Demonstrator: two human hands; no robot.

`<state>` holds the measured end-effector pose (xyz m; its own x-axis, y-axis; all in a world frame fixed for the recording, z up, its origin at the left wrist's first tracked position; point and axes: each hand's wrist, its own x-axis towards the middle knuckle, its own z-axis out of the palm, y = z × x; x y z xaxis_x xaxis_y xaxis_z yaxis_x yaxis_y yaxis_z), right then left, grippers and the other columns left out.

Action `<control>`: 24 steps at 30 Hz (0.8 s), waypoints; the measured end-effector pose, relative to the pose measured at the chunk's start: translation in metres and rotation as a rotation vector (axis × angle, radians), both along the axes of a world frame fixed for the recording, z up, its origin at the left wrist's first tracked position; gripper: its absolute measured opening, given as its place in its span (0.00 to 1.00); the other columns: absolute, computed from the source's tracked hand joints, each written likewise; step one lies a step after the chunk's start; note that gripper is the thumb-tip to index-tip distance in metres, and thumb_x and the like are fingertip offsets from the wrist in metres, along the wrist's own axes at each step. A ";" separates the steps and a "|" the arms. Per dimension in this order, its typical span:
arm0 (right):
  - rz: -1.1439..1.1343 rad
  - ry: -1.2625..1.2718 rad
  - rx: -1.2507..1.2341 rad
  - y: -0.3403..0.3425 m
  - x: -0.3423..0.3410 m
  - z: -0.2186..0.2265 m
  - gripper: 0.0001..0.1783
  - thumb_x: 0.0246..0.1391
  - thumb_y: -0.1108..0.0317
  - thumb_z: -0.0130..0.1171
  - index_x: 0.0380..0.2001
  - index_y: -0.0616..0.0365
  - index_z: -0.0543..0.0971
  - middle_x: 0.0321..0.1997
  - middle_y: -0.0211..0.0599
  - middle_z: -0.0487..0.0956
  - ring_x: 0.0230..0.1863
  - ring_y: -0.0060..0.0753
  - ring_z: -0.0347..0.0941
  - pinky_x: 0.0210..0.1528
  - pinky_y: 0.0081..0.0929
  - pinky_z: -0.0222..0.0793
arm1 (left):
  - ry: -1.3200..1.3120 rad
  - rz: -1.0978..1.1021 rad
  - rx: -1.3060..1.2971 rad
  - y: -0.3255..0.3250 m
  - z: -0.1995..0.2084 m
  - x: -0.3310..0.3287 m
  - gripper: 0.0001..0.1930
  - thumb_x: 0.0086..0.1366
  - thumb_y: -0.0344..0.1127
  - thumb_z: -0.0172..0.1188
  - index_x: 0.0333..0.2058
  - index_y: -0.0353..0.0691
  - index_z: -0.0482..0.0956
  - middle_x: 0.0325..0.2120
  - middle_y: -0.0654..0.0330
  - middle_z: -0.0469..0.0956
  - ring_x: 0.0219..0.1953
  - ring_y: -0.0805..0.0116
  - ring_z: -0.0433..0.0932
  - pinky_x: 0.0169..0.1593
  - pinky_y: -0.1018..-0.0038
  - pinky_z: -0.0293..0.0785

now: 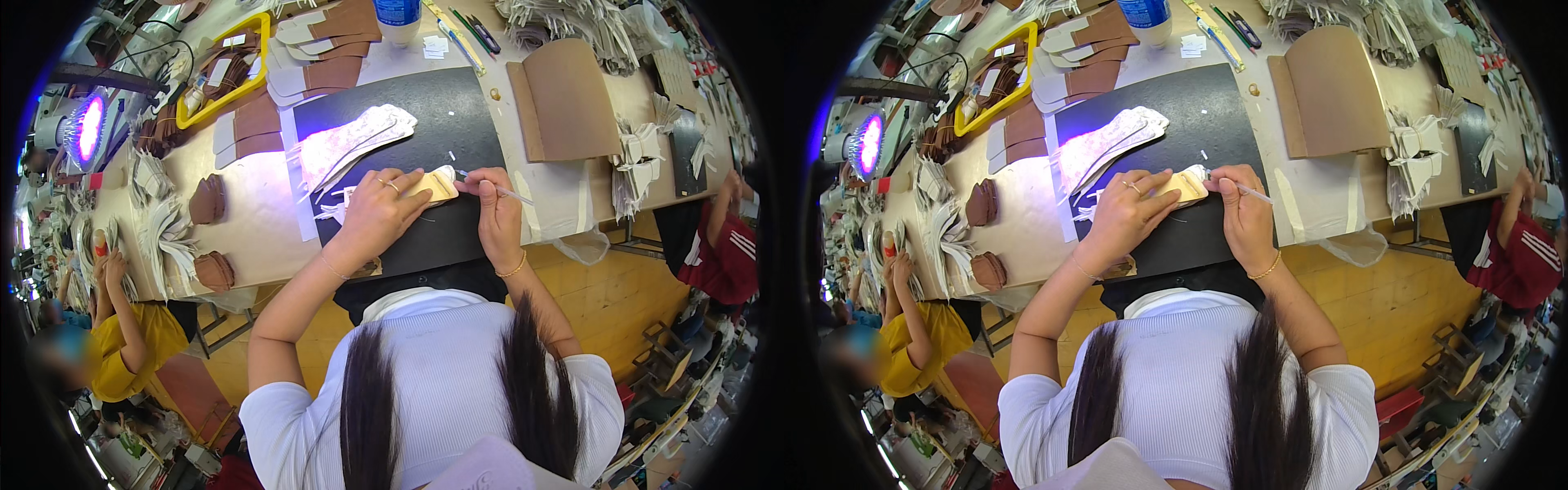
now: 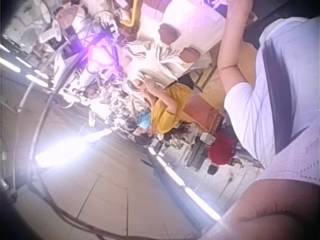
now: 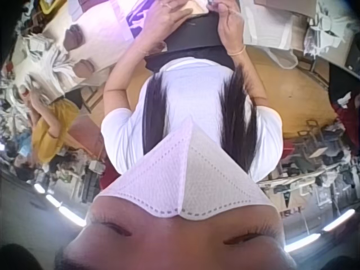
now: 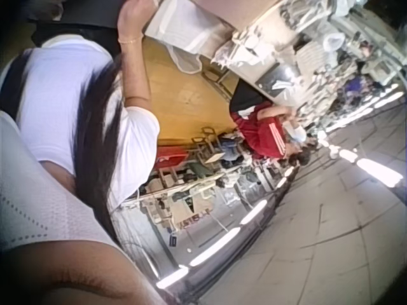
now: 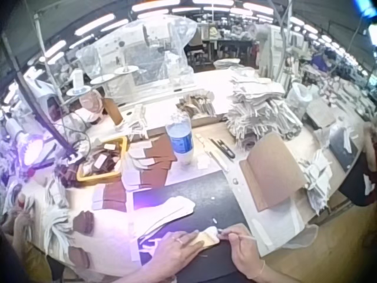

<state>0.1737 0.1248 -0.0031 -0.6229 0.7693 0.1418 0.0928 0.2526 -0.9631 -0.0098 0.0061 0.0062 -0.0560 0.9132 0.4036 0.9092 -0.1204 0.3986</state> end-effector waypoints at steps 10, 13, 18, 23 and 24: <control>0.134 -0.186 0.538 0.007 -0.003 0.019 0.06 0.63 0.70 0.61 0.39 0.57 0.84 0.38 0.33 0.86 0.35 0.34 0.79 0.47 0.32 0.66 | 0.067 -0.017 -0.025 0.000 -0.001 0.001 0.09 0.58 0.37 0.71 0.37 0.43 0.87 0.47 0.57 0.84 0.41 0.61 0.80 0.43 0.66 0.74; 0.136 -0.181 0.617 0.008 -0.005 0.013 0.05 0.61 0.68 0.63 0.38 0.54 0.83 0.37 0.29 0.85 0.31 0.32 0.78 0.43 0.31 0.64 | 0.077 -0.018 -0.027 0.000 -0.001 0.002 0.09 0.58 0.37 0.70 0.37 0.43 0.87 0.47 0.57 0.84 0.40 0.62 0.80 0.43 0.66 0.74; 0.169 -0.198 0.613 0.009 -0.003 0.014 0.04 0.62 0.67 0.62 0.36 0.55 0.82 0.36 0.31 0.85 0.34 0.35 0.78 0.48 0.35 0.68 | 0.095 -0.017 -0.031 0.000 0.001 0.002 0.10 0.58 0.37 0.70 0.38 0.44 0.87 0.47 0.57 0.84 0.38 0.63 0.79 0.42 0.68 0.73; 0.130 -0.114 0.477 0.009 0.003 0.010 0.09 0.68 0.63 0.55 0.38 0.56 0.80 0.40 0.35 0.84 0.40 0.40 0.80 0.60 0.44 0.69 | 0.014 -0.031 -0.062 0.001 0.003 -0.003 0.10 0.57 0.37 0.71 0.38 0.43 0.87 0.46 0.57 0.84 0.38 0.62 0.79 0.43 0.67 0.74; 0.098 -0.072 0.461 0.008 0.003 0.011 0.10 0.69 0.63 0.54 0.39 0.56 0.79 0.40 0.35 0.84 0.42 0.40 0.80 0.61 0.45 0.68 | -0.026 -0.037 -0.078 0.001 0.004 -0.005 0.11 0.57 0.37 0.71 0.38 0.43 0.87 0.45 0.57 0.84 0.39 0.62 0.79 0.43 0.67 0.75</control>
<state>0.1764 0.1325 0.0078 -0.7102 0.5735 0.4083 0.1095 0.6629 -0.7407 -0.0150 0.0068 0.0098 -0.0312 0.9436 0.3297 0.8940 -0.1212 0.4314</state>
